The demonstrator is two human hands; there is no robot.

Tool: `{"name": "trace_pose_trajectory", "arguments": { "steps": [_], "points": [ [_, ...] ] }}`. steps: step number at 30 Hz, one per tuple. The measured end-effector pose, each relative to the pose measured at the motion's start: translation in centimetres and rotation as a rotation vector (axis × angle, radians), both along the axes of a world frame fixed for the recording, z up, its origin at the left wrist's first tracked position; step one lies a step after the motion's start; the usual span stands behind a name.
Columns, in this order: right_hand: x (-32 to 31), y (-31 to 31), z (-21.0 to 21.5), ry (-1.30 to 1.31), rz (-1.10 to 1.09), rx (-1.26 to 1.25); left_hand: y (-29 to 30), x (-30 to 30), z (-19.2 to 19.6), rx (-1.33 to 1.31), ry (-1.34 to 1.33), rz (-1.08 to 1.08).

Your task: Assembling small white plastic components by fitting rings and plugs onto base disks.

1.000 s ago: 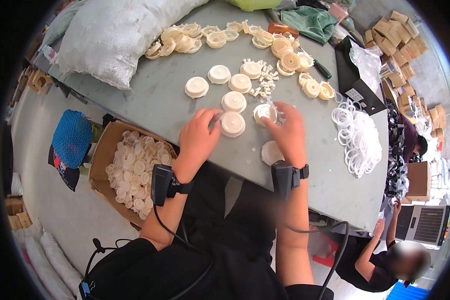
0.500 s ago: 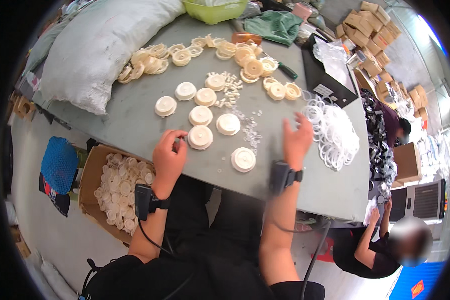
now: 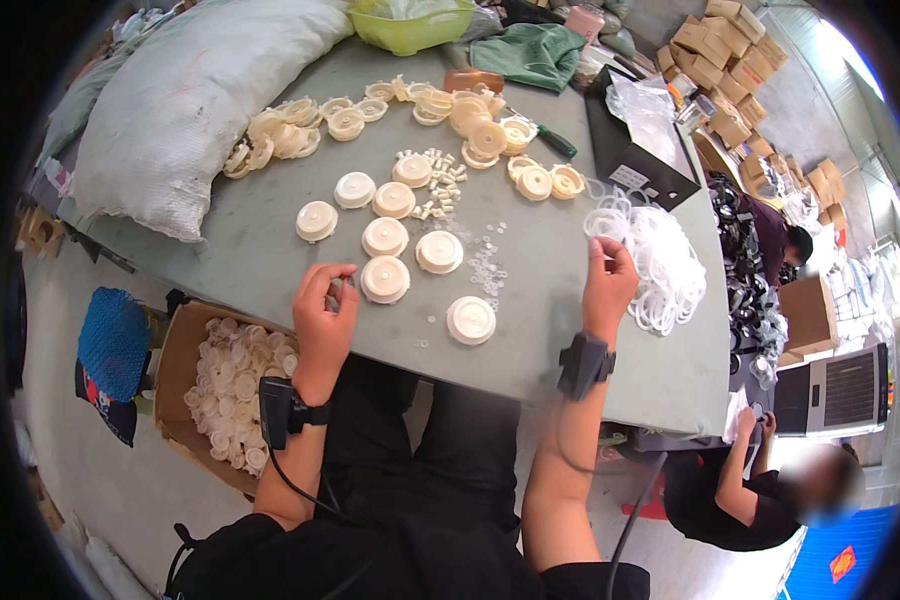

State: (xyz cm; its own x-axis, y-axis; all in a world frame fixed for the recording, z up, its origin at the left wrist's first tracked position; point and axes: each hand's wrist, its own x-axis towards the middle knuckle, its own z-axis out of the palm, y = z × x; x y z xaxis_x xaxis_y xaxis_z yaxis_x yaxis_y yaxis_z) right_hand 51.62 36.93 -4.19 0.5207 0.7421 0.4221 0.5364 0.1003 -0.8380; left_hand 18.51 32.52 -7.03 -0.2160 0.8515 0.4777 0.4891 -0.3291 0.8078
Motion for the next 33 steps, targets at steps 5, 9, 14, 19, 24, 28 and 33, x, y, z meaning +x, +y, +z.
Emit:
{"name": "trace_pose_trajectory", "arguments": {
  "steps": [5, 9, 14, 19, 24, 28, 33],
  "points": [
    [-10.3, -3.7, 2.9, -0.213, 0.524, 0.109, 0.3, 3.1, 4.0, -0.26, -0.573, -0.491],
    [-13.8, -4.4, 3.3, -0.338, 0.703, 0.107, 1.5, 3.5, 4.7, -0.41, -0.615, -0.537],
    [-13.3, -3.3, 2.9, 0.023, 0.591, -0.013, 2.6, 2.9, 3.8, -0.381, -0.498, -0.506],
    [-11.1, -0.6, 1.9, 0.567, 0.885, -0.41, 3.5, 3.1, 4.3, -0.322, -0.4, -0.555],
    [-10.0, -0.4, 1.8, 0.801, 0.984, -0.38, 3.7, 3.1, 4.5, -0.276, -0.297, -0.54],
    [-10.0, -0.8, 2.3, 0.612, 0.914, -0.341, 3.4, 2.9, 4.5, -0.259, -0.318, -0.485],
    [-11.0, -1.9, 3.1, 0.362, 0.622, -0.246, 2.7, 3.2, 4.9, -0.25, -0.24, -0.437]
  ]
}}
